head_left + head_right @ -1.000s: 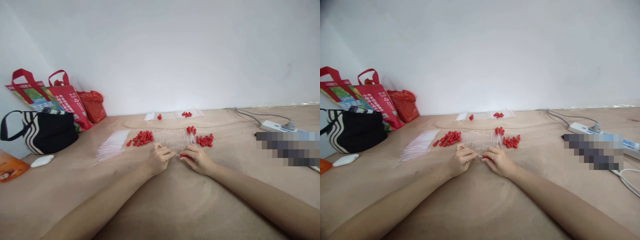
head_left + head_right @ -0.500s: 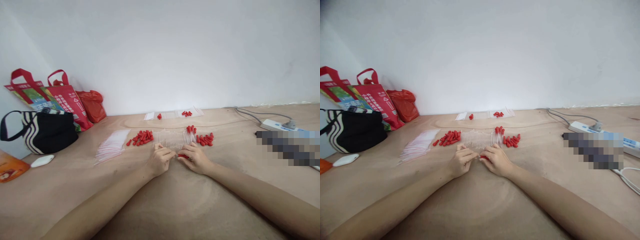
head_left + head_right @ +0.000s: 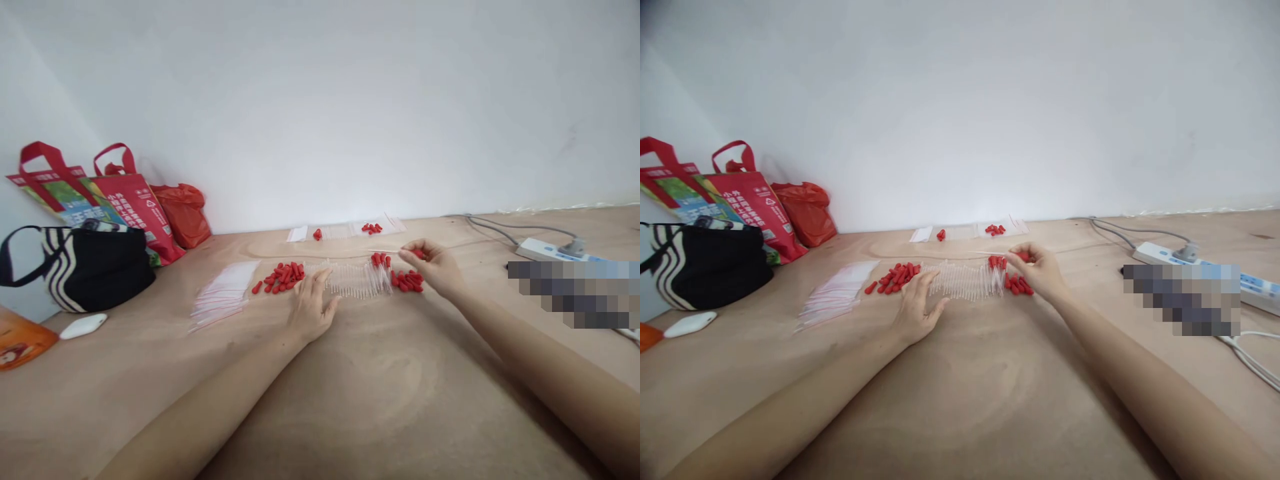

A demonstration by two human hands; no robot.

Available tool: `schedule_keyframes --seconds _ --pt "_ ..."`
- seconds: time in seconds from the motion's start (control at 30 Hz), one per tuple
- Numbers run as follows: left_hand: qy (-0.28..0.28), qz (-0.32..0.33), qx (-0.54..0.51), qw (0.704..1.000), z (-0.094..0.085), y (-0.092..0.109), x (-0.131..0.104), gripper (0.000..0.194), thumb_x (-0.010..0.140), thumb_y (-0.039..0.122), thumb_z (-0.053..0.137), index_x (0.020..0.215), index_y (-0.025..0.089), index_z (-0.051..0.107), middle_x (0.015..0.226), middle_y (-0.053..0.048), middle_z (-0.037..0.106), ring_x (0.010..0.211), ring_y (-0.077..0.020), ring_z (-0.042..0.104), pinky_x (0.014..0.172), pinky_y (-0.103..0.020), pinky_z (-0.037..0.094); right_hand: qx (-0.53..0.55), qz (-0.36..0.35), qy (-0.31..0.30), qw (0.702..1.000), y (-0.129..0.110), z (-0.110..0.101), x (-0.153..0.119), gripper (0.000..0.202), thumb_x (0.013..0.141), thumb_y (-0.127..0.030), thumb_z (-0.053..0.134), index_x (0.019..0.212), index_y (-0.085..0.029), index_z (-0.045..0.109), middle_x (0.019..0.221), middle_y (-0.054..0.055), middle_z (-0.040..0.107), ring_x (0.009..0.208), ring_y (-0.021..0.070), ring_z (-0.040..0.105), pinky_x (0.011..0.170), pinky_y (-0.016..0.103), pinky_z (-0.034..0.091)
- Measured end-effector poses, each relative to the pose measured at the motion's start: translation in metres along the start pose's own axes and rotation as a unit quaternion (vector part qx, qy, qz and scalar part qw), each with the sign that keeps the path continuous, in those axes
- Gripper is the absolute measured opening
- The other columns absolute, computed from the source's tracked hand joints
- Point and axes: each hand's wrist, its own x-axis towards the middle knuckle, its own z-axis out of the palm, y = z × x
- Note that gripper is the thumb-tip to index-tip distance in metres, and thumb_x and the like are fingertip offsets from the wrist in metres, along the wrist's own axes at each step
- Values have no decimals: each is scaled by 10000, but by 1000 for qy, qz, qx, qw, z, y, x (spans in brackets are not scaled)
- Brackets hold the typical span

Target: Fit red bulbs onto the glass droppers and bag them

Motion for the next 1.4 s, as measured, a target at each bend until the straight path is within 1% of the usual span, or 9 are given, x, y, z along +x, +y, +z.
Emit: schedule_keyframes --seconds 0.17,0.3,0.47,0.63,0.83,0.93,1.03,1.17,1.4 --pt "-55 -4 0 999 1 0 1 423 762 233 495 1164 203 368 1130 -97 448 1046 -227 420 888 -392 278 55 107 34 992 13 -24 33 313 688 -490 534 756 -185 551 737 25 570 659 114 527 572 226 424" --pt "-66 -16 0 998 0 0 1 388 755 232 502 1131 205 408 1126 -97 446 1026 -228 437 880 -406 282 13 157 -16 987 13 -26 53 229 675 -295 570 865 -170 553 670 16 562 600 103 512 544 214 413" --pt "-78 -16 7 997 0 0 0 345 752 228 511 1090 199 451 1108 -85 456 1034 -235 434 867 -404 291 -93 232 -132 959 20 -2 61 155 594 -143 603 732 -155 535 576 -5 556 552 103 511 504 206 394" --pt "-88 -14 12 996 1 0 0 316 749 231 520 1060 198 475 1090 -83 461 1027 -235 433 863 -415 288 -135 246 -137 950 34 19 60 249 561 -205 650 763 -149 514 644 -2 556 560 104 506 474 204 385" --pt "-95 -16 12 995 3 -1 0 290 749 239 527 1034 199 492 1089 -81 466 1027 -233 433 866 -414 289 -191 212 -130 950 40 30 57 357 592 -319 645 872 -154 497 741 18 577 545 94 517 440 194 376" --pt "-94 -17 14 995 3 -1 -1 274 751 240 525 1021 199 501 1088 -80 464 1022 -232 434 870 -417 286 -202 187 -150 950 40 32 53 309 631 -363 609 855 -172 516 768 20 592 523 86 517 425 189 367" --pt "-94 -18 12 995 2 -1 -1 265 747 237 528 1010 201 510 1086 -79 464 1014 -232 438 869 -420 287 -251 205 -125 938 42 27 54 306 659 -403 571 858 -173 537 807 41 609 512 95 525 413 200 355" --pt "-96 -20 11 995 3 -2 -1 259 740 232 534 997 205 520 1093 -81 462 1016 -236 436 870 -430 284 -297 255 -123 912 46 14 57 231 683 -358 546 750 -141 593 686 70 620 469 113 519 403 217 335" --pt "-96 -27 19 995 2 0 -1 237 740 242 537 974 209 537 1082 -81 470 1004 -238 441 855 -435 283 -240 301 -218 897 41 13 49 90 622 -216 583 630 -141 633 476 31 595 360 102 479 365 208 356"
